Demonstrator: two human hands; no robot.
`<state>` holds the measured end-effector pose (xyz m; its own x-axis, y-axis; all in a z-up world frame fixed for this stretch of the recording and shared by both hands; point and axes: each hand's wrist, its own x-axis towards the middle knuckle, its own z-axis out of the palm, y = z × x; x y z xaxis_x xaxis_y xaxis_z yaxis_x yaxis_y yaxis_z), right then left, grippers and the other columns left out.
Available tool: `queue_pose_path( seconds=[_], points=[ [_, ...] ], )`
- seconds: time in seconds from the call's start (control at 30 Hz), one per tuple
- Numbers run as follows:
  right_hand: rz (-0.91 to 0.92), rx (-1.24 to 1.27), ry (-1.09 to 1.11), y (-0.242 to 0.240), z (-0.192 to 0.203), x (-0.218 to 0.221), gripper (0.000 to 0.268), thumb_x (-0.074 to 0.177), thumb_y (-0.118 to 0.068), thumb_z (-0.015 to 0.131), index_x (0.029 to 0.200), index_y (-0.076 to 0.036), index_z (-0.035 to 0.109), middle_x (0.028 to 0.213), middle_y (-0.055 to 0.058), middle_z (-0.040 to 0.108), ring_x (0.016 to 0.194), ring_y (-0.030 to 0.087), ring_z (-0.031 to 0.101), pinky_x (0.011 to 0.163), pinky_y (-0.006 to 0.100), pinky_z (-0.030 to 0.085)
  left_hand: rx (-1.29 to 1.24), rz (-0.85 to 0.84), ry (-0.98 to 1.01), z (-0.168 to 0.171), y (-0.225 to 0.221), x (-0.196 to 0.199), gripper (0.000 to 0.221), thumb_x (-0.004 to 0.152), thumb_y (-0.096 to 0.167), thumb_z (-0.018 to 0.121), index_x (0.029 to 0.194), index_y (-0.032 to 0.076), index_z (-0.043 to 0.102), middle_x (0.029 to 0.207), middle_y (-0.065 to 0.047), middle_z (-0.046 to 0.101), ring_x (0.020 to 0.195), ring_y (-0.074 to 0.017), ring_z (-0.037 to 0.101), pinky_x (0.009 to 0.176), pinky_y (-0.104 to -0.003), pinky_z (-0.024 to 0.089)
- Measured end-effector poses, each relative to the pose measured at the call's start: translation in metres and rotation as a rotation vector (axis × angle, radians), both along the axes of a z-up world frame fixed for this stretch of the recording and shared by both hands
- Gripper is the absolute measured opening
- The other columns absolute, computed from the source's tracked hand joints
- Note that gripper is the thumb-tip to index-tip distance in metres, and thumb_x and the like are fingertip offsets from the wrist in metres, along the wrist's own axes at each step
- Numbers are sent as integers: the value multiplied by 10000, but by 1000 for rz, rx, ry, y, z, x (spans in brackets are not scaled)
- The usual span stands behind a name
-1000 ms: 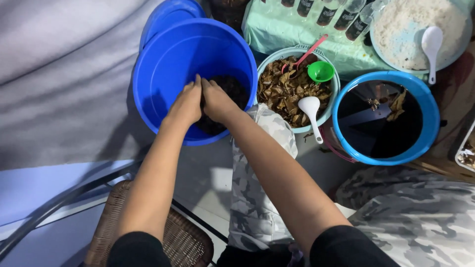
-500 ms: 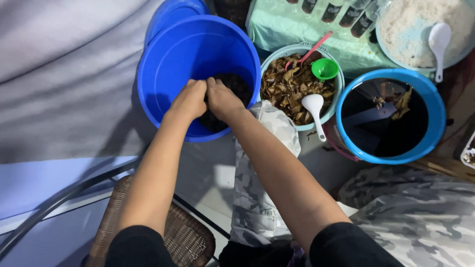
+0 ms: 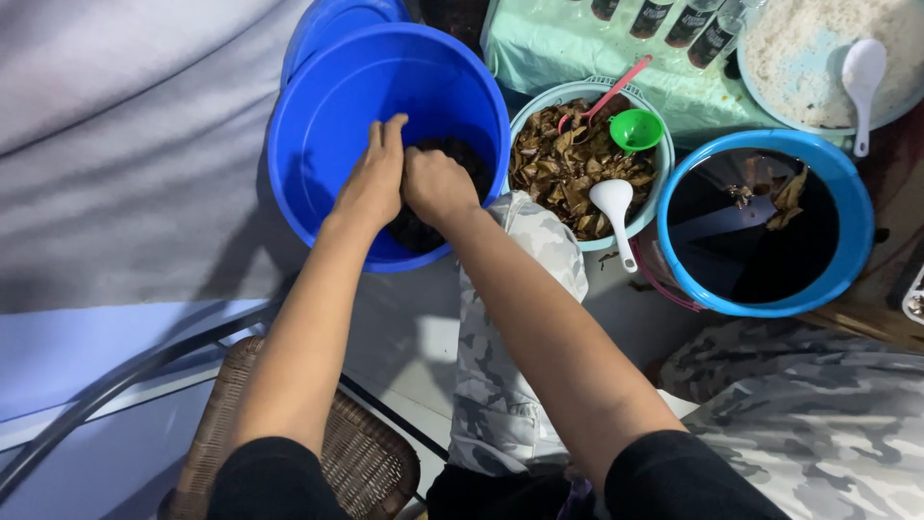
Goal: Transferring dried organic material from a tray into a blue bucket using both hands.
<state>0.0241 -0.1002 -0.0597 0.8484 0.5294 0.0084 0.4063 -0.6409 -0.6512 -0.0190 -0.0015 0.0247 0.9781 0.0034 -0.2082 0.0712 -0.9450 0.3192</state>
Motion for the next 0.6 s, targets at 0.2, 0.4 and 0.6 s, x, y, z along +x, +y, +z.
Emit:
queue_pose_path(
  seconds=[0.2,0.4,0.6],
  points=[
    [46,209,106,-13,36,-11,243,944,-16,354,1109,31,527,986,270,668,948,469,730,744,561,627,-102,12,-63,-14,5,7,722,759,-375,544,1423,-172,350,1283,-397,465,1242,-599,543,959,-626,580],
    [114,47,60,-12,29,-13,319,937,62,386,1156,17,613,1105,211,678,938,415,748,735,505,641,207,72,58,-40,27,21,274,775,-193,621,1020,-108,711,958,-289,734,894,-487,745,688,-539,654],
    [118,-120,-20,-9,16,-7,267,923,52,427,997,-33,668,892,167,712,783,354,768,598,431,652,236,1,78,-51,33,19,283,787,-118,641,1046,-76,748,870,-282,739,850,-469,752,681,-537,651]
  ],
)
